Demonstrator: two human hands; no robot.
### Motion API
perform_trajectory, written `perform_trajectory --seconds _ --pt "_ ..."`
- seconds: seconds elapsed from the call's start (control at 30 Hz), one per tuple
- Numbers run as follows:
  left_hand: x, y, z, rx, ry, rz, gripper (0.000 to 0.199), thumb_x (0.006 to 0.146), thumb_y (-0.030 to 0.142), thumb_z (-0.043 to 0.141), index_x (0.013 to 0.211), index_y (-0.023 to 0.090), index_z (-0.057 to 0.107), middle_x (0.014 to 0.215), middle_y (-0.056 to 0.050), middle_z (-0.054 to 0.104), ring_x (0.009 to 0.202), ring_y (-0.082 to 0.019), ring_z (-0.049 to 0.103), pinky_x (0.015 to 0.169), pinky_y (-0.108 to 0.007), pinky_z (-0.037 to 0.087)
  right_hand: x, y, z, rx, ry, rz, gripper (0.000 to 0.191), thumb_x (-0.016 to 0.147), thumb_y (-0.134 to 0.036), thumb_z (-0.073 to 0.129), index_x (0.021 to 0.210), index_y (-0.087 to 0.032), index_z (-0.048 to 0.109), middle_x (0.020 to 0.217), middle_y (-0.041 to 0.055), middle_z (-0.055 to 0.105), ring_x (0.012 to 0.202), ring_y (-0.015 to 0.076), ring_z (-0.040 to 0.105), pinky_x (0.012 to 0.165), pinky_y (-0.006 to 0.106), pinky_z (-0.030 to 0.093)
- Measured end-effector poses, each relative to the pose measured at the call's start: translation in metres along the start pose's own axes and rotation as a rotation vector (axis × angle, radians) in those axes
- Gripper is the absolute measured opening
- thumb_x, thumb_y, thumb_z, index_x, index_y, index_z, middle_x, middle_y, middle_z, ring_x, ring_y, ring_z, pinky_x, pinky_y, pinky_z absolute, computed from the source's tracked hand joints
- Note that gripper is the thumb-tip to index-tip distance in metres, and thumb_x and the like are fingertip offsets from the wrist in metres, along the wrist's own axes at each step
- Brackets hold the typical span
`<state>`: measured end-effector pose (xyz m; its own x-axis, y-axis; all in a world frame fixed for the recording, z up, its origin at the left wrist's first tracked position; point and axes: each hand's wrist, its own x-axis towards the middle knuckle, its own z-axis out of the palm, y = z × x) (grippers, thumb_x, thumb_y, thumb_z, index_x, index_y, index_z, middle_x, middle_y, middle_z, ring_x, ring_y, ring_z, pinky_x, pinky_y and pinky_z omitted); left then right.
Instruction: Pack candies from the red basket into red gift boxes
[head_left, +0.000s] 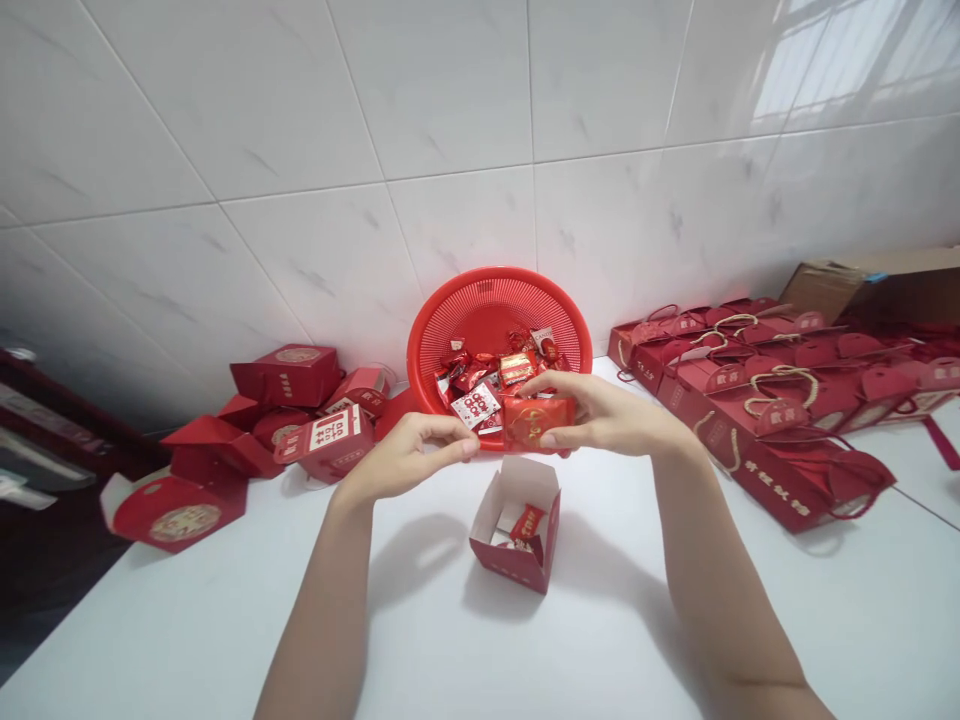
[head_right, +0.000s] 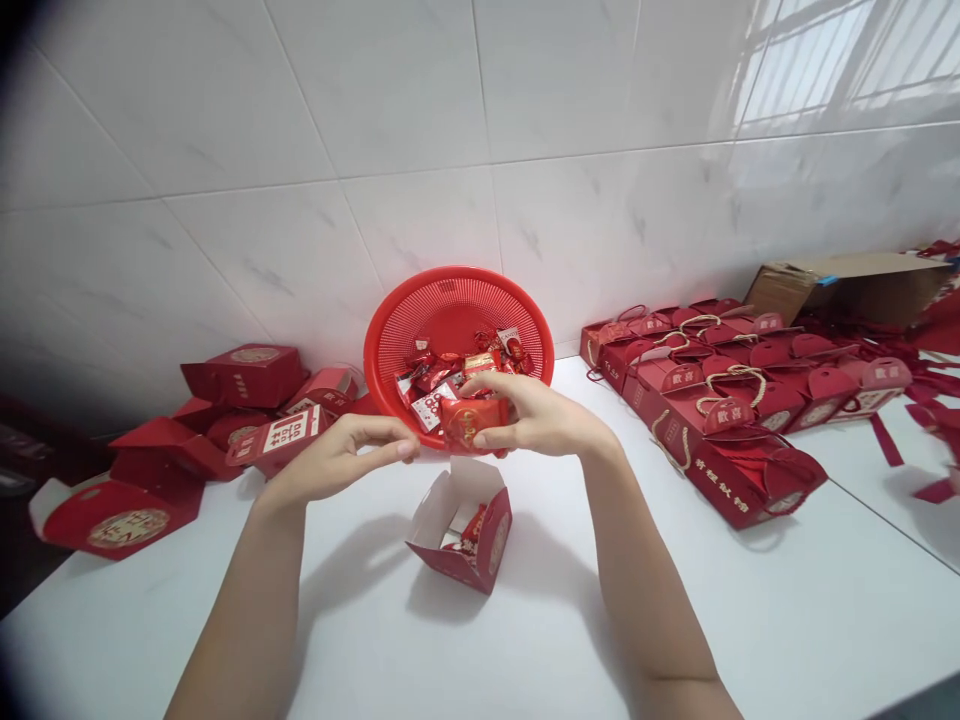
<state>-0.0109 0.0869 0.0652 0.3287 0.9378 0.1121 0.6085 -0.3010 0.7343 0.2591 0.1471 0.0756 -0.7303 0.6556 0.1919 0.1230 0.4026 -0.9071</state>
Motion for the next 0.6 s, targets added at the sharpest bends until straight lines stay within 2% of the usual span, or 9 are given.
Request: perform_trajectory --seconds 0.1,0.23,0.33,0.43,0.53,0.6 --pt "0.010 -0.014 0.005 0.025 0.102 -0.061 0.033 0.085 0.048 0.063 0.088 0.017 0.075 0.092 -0.006 0.077 0.089 -0.023 0.069 0.080 -0.030 0.056 -0.007 -0.001 -0.012 -0.050 0.147 -0.014 0.041 0.079 -0.027 0.074 0.118 -0.018 0.066 0.098 0.0068 0.072 0.077 0.0192 0.070 0.065 0.029 0.058" --pt "0.027 -0.035 0.021 0.014 0.081 -0.079 0.031 0.081 0.045 0.065 0.088 0.017 0.075 0.095 -0.008 0.077 0.091 -0.024 0.070 0.084 -0.032 0.056 -0.015 -0.003 -0.021 -0.025 0.361 -0.036 0.042 0.078 -0.032 0.076 0.115 -0.016 0.066 0.096 0.0072 0.072 0.080 0.0215 0.069 0.068 0.033 0.058" --pt "0.037 -0.043 0.035 -0.011 -0.027 -0.098 0.027 0.079 0.040 0.066 0.089 0.017 0.075 0.094 -0.007 0.077 0.089 -0.024 0.071 0.082 -0.032 0.055 -0.017 -0.005 -0.022 0.015 0.413 -0.080 0.041 0.076 -0.032 0.077 0.113 -0.016 0.066 0.097 0.0074 0.072 0.081 0.0213 0.069 0.067 0.032 0.057" --pt "0.041 -0.046 0.049 -0.051 -0.192 -0.093 0.023 0.078 0.029 0.064 0.095 0.017 0.075 0.099 -0.007 0.077 0.094 -0.023 0.070 0.083 -0.030 0.053 -0.018 -0.006 -0.022 0.005 0.427 -0.113 0.039 0.077 -0.030 0.077 0.112 -0.016 0.067 0.099 0.0072 0.073 0.082 0.0207 0.069 0.067 0.030 0.057" --pt "0.040 -0.048 0.061 -0.072 -0.380 -0.062 0.028 0.075 0.021 0.065 0.101 0.017 0.074 0.108 -0.006 0.076 0.100 -0.023 0.068 0.088 -0.030 0.051 -0.017 -0.005 -0.023 -0.002 0.426 -0.121 0.039 0.077 -0.028 0.076 0.114 -0.016 0.068 0.099 0.0071 0.073 0.081 0.0199 0.069 0.067 0.030 0.057" --pt "0.037 -0.051 0.067 -0.049 -0.456 -0.044 0.031 0.072 0.020 0.069 0.103 0.018 0.073 0.110 -0.007 0.075 0.101 -0.023 0.067 0.089 -0.031 0.050 -0.017 -0.004 -0.024 -0.012 0.433 -0.123 0.040 0.077 -0.027 0.076 0.114 -0.016 0.068 0.099 0.0071 0.073 0.081 0.0196 0.069 0.068 0.030 0.057"
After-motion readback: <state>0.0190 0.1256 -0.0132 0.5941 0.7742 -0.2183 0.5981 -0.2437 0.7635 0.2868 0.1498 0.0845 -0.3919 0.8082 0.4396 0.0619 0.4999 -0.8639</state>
